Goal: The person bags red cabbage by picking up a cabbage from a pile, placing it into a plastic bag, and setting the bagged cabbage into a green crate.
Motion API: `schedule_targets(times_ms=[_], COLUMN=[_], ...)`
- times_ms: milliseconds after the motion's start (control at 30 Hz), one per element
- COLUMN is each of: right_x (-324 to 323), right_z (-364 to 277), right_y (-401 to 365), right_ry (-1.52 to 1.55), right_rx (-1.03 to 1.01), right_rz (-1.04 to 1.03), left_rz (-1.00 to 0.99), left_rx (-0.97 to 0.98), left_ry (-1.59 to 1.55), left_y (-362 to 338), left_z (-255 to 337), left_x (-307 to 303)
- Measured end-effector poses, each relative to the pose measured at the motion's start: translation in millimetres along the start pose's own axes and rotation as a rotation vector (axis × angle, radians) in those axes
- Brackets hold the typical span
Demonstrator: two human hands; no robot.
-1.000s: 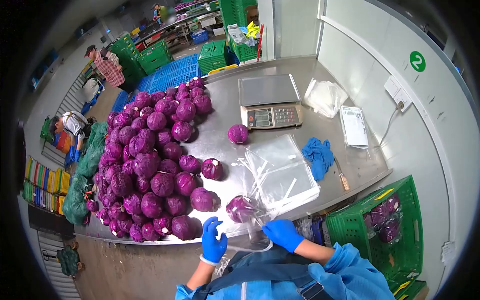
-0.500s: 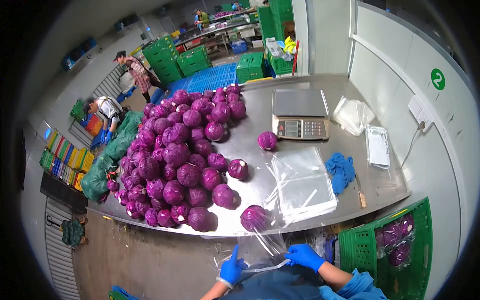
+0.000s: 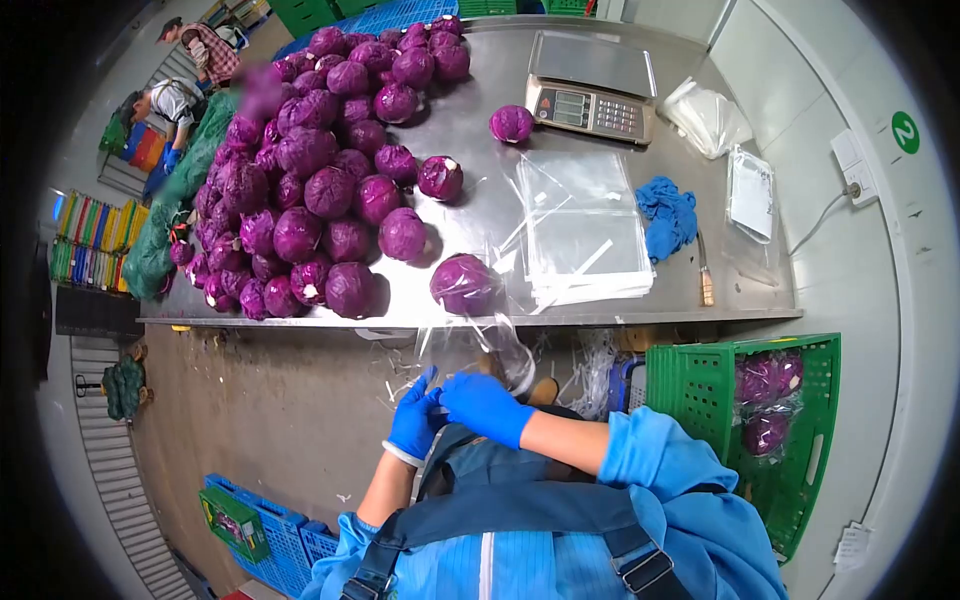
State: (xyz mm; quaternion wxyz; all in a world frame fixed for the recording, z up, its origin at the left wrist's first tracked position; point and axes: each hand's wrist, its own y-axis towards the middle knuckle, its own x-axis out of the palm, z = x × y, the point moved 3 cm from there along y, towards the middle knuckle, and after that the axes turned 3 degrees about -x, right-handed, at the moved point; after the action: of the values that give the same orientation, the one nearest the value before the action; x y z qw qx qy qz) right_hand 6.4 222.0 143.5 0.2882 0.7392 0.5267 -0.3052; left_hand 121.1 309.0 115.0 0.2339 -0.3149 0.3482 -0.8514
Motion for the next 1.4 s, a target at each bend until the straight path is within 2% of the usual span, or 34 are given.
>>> schedule_targets(times_ms=[33,133,167,267,300,400,467,533,567,667,700,767,800,867,933,967,1000,1033,1067,1167,1267,1300,1400], right_x=[10,-6,-13,-50,-48,-22,-27,-47,-81,-98,-98,-64,-72,-89,-109,-117,-131,-124,-114,-96,-119,-121,-102], right_z=[0,-14,-13,-22,-22,-14,-13,-20,-35,-4,15,78,78,65,77,75,66,75,83,98,139,145,173], right_y=[2,-23,-29,-9,1,24,26,15,8,-68,-105,-234,-231,-209,-125,-93,-51,-18,1,33,29,31,40], right_ry=[0.030,-0.011,0.045,-0.099,-0.118,-0.143,0.015,0.240,0.352,-0.014,-0.130,-0.273,-0.276,-0.264,-0.391,-0.562,-0.476,-0.497,-0.512,-0.430,0.491,0.604,0.973], right_rx=[-0.004,-0.125,-0.088,-0.012,-0.064,0.039,-0.006,-0.070,-0.125,0.097,0.042,0.312,0.351,0.418,0.407,0.203,0.233,0.035,-0.157,-0.406,0.377,0.462,0.834], right_rz=[-0.104,-0.157,-0.127,0.045,0.089,-0.111,-0.172,-0.260,-0.124,-0.449,-0.520,-0.802,-0.869,-1.016,-0.673,-0.154,-0.102,-0.053,-0.004,-0.152,0.003,0.152,0.173], left_rz=[0.003,0.005,-0.011,-0.088,-0.098,-0.159,-0.217,-0.149,-0.113,-0.181,-0.167,-0.252,-0.295,-0.336,-0.046,0.076,0.200,0.324,0.211,-0.101,-0.235,-0.157,-0.218], left_rx=[0.022,-0.006,-0.031,-0.083,-0.083,-0.085,-0.077,-0.027,-0.004,0.019,0.044,-0.037,-0.075,-0.261,0.069,0.342,0.618,0.896,0.967,1.184,0.825,0.541,0.324], left_ry=[0.037,0.044,0.034,-0.025,-0.061,-0.125,-0.164,-0.076,-0.039,0.301,0.395,0.341,0.316,0.017,0.178,0.430,0.679,0.927,1.102,1.526,0.992,0.550,0.472], left_y=[1,-10,-11,-2,2,2,4,-1,-3,0,1,-10,-12,4,33,32,28,23,23,33,64,69,90], left_z=[1,16,20,6,0,4,6,17,20,29,27,40,47,42,30,41,52,62,67,70,60,59,86], left_x=[-6,-1,1,-8,-12,-11,-14,-8,-6,-26,-33,-32,-35,-68,-114,-103,-76,-52,-34,-1,-35,-38,-35])
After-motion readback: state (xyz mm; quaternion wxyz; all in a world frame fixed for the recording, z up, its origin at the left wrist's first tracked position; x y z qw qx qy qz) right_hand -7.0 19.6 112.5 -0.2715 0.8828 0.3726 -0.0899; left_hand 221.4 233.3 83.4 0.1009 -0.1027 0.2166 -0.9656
